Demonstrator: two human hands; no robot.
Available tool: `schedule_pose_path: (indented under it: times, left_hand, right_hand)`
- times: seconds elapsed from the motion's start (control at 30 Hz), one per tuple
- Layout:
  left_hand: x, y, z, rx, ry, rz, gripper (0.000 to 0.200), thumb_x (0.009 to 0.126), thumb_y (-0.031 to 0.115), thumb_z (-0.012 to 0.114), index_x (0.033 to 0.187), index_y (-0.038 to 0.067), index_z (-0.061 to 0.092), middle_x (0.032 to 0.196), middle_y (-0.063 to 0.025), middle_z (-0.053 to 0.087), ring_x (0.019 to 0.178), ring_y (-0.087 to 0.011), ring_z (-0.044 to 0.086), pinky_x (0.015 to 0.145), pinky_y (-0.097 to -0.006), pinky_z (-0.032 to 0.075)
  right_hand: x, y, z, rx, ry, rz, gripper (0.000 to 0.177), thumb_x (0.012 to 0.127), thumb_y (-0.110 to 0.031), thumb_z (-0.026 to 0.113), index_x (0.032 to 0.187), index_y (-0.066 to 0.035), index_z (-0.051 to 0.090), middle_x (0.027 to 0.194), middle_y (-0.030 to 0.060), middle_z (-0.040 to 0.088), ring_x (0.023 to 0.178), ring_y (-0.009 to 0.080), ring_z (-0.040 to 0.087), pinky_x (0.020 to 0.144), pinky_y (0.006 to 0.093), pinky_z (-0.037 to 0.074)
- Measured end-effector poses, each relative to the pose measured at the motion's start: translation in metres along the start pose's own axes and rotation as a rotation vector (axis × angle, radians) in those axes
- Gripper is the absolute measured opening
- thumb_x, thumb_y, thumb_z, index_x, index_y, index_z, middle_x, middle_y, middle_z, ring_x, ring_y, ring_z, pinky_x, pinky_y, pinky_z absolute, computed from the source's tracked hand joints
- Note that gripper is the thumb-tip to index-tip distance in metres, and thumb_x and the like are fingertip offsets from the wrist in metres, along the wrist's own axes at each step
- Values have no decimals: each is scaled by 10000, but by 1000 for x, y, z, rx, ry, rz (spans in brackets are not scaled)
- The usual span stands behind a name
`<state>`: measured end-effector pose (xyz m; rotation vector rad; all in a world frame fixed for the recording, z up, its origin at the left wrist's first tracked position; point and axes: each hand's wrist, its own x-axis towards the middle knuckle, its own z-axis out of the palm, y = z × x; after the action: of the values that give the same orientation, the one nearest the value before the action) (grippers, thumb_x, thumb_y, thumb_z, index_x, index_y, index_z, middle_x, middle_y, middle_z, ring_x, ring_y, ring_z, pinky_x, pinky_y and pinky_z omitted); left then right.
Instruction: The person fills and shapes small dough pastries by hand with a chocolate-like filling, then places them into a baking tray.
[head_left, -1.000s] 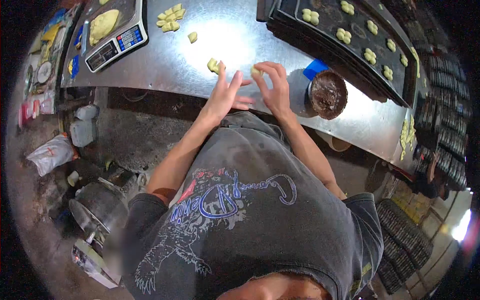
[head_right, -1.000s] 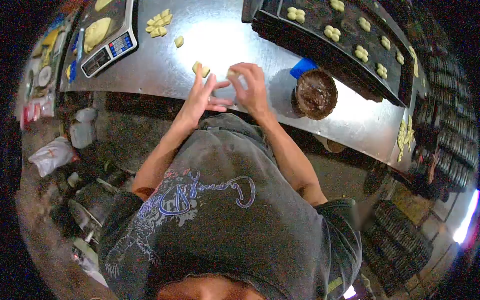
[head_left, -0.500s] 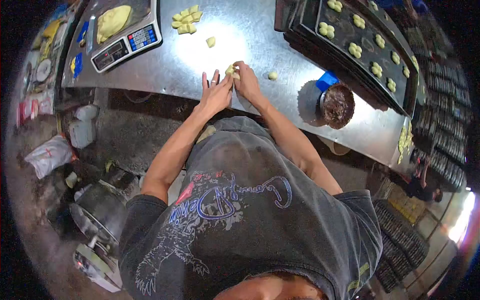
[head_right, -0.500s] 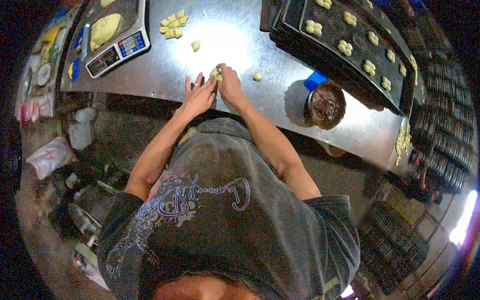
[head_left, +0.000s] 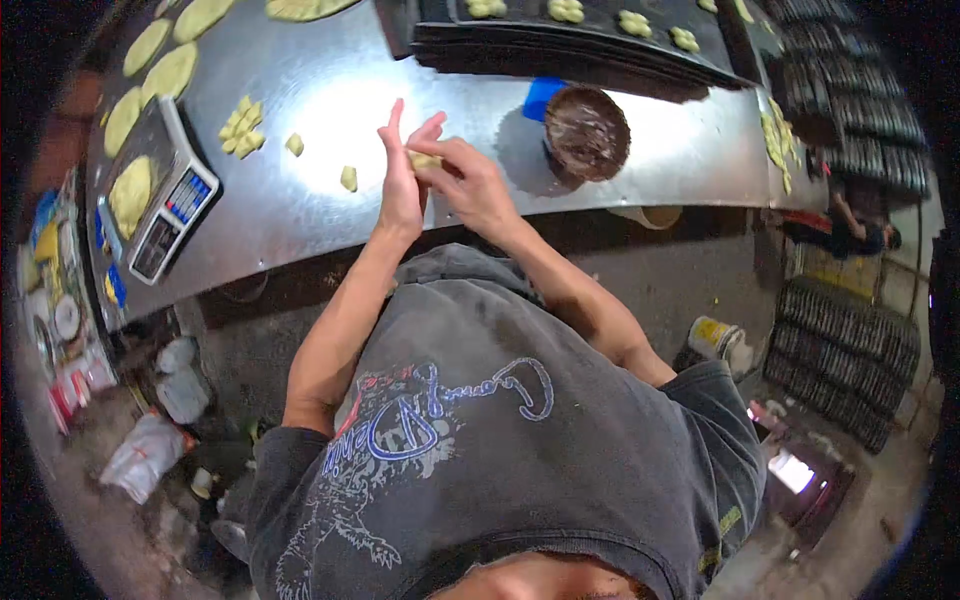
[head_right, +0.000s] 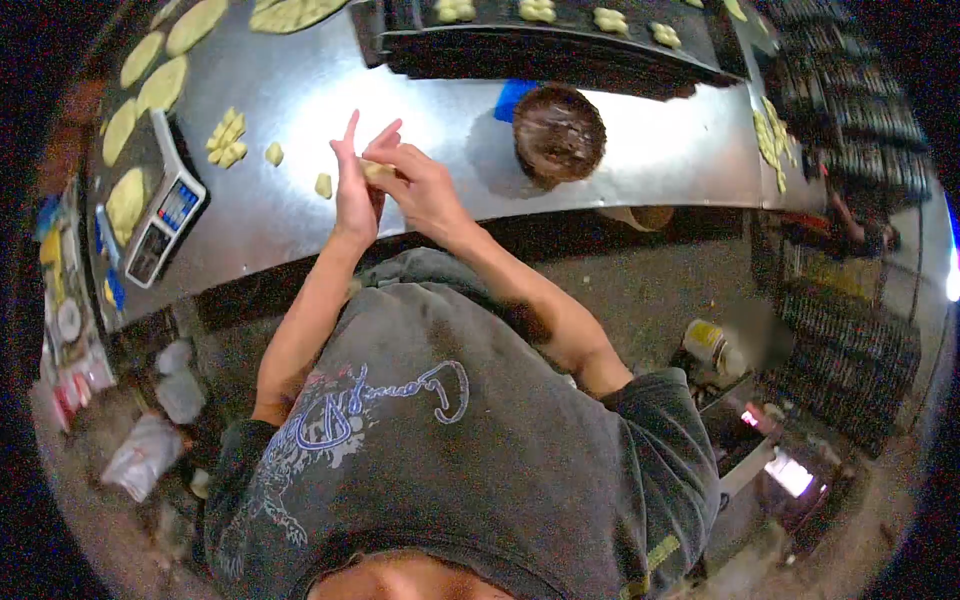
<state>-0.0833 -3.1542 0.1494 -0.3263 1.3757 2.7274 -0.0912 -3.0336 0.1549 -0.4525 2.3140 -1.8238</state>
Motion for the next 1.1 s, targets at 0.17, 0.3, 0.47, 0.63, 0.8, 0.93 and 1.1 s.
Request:
schedule_pose_path:
  times: [0.17, 0.3, 0.47, 0.63, 0.8, 0.93, 1.1]
  left_hand:
    - [-1, 2, 66, 457, 66, 533, 722, 1035, 626, 151, 1567, 139, 175, 1497, -182, 449, 1386, -295, 398, 1172, -447, 221]
    - [-3, -2, 85, 1118, -134, 1133, 586, 1064, 540, 267, 1222, 96, 616, 1256, -28, 673, 1260, -274, 563, 1200, -490, 85]
    - [-5, -36, 110, 916, -291, 1204, 576, 899, 620, 542, 1116, 95, 637, 1176, -63, 708, 1123, -287, 665, 1177, -504, 244]
    - [11, -114, 115, 891, -432, 1004, 902, 797, 573, 743, 1426, 44, 371, 1496, -199, 424, 1393, -391, 393, 1160, -522, 286]
    - [8, -188, 102, 575, -206, 40, 1053, 953, 644, 508, 1571, 54, -107, 1611, -236, 188, 1485, -382, 225, 1196, -473, 223]
    - [36, -223, 86, -85, 39, -552, 975, 984, 705, 284, 1559, 80, -194, 1614, -237, 176, 1477, -366, 255, 1194, -463, 237]
    - [46, -223, 122, -260, 180, -488, 1000, 956, 761, 216, 1567, 62, -156, 1630, -243, 110, 1462, -362, 288, 1182, -463, 269]
  right_hand:
    - [9, -18, -48, -84, 210, -282, 200, 877, -98, 726, 1070, -44, 727, 982, 88, 660, 855, 180, 623, 776, 310, 513]
    - [-20, -23, -80, 492, 39, 62, 216, 896, -118, 737, 1095, -40, 699, 1035, 50, 671, 938, 173, 638, 804, 321, 522]
    - [-62, -13, -109, 1281, -102, 369, 336, 929, -101, 696, 1235, -28, 576, 1073, 35, 654, 965, 136, 644, 824, 297, 535]
    - [-55, 17, -181, 625, -199, 352, 199, 986, -178, 630, 1152, -72, 595, 972, 44, 645, 807, 84, 604, 649, 238, 499]
    - [-19, 105, -234, -219, 42, 120, 181, 996, -211, 584, 1040, -38, 614, 927, 140, 690, 858, 241, 690, 717, 346, 548]
    - [-10, 162, -220, -735, -15, 43, 172, 982, -202, 526, 1032, -42, 562, 853, 277, 664, 844, 425, 671, 732, 502, 526]
    - [2, 187, -206, -888, -37, 198, 222, 960, -226, 538, 1053, -25, 554, 859, 300, 667, 826, 470, 667, 720, 543, 513]
